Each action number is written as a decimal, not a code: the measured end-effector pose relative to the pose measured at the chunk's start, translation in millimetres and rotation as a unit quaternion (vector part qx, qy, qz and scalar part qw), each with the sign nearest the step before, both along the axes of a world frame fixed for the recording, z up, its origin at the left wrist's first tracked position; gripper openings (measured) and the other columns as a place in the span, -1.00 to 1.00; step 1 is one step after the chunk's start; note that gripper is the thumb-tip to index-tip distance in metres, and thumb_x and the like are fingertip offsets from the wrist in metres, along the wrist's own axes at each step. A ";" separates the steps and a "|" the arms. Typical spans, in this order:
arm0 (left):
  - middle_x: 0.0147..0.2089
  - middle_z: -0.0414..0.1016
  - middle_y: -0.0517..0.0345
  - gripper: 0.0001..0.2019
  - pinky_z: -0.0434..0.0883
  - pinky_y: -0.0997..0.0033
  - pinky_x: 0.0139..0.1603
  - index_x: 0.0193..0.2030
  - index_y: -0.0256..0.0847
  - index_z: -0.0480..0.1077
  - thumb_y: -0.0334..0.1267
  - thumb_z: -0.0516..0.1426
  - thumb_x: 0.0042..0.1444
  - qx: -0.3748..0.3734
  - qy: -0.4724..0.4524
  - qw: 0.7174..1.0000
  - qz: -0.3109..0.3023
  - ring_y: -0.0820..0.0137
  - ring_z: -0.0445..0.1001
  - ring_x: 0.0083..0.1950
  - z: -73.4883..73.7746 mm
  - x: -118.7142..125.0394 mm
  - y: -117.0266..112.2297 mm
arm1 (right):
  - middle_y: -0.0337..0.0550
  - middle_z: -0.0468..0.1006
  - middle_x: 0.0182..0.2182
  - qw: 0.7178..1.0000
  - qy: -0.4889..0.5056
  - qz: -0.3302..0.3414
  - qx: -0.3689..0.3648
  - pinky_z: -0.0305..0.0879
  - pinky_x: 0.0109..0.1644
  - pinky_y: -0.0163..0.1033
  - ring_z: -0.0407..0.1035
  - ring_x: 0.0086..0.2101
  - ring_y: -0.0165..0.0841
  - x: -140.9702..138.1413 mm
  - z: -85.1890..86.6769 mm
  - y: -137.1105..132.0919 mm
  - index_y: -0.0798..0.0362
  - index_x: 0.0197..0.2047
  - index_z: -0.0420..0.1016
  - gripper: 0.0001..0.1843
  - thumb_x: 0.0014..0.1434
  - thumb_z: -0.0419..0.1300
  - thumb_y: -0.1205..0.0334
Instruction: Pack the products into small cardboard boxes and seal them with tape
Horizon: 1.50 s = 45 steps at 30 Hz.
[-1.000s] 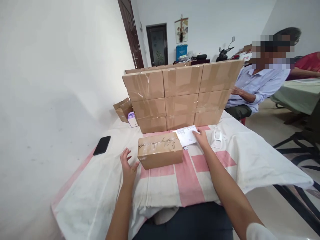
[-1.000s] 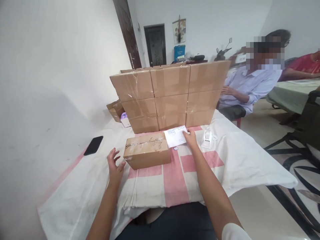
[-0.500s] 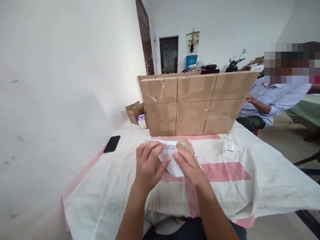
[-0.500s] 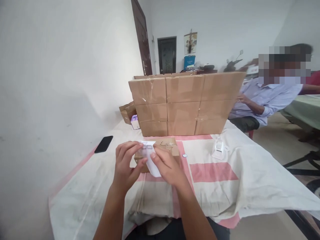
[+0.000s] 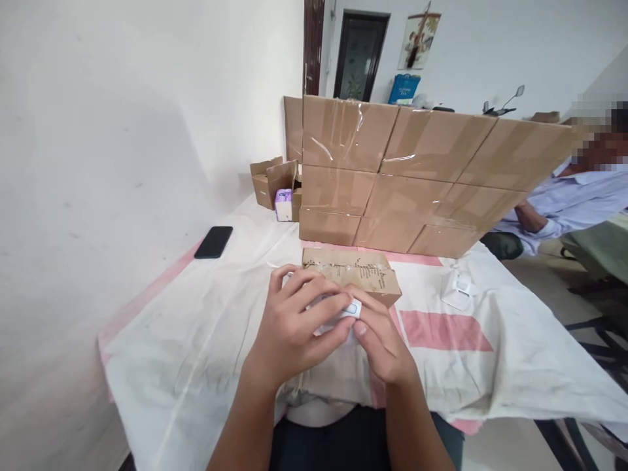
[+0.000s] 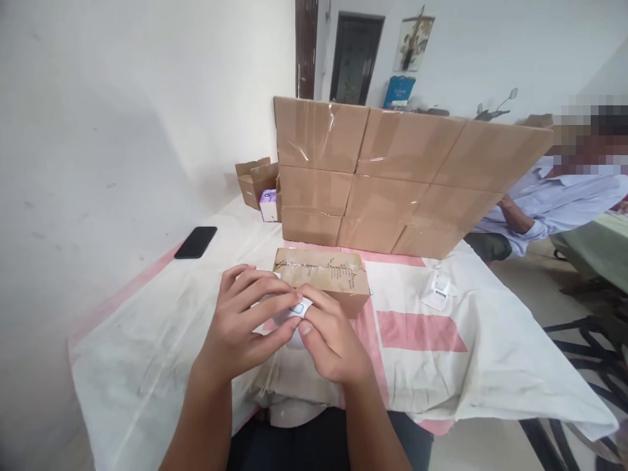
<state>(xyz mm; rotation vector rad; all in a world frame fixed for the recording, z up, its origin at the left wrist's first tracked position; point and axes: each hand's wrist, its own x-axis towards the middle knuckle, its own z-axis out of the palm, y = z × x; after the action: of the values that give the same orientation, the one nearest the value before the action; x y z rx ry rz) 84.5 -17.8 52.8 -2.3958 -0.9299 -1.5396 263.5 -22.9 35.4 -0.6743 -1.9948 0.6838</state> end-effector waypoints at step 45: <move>-0.24 0.43 0.17 -0.86 0.27 0.32 -0.12 -0.19 -0.15 0.34 -0.35 0.00 0.39 -0.200 -0.070 0.975 -0.067 0.39 0.38 -0.17 -20.2 -16.7 20.0 | -0.10 0.45 -0.32 0.996 0.020 -0.086 -0.027 0.34 -0.22 -0.19 0.37 -0.29 -0.27 45.7 -20.1 7.8 0.05 -0.40 0.44 -0.70 0.33 0.04 0.15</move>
<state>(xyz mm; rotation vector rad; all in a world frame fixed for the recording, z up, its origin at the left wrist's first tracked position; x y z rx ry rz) 67.8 2.2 32.6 -2.6956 -1.2330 -1.7293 309.2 -15.1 15.3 -0.8463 -1.8622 0.6435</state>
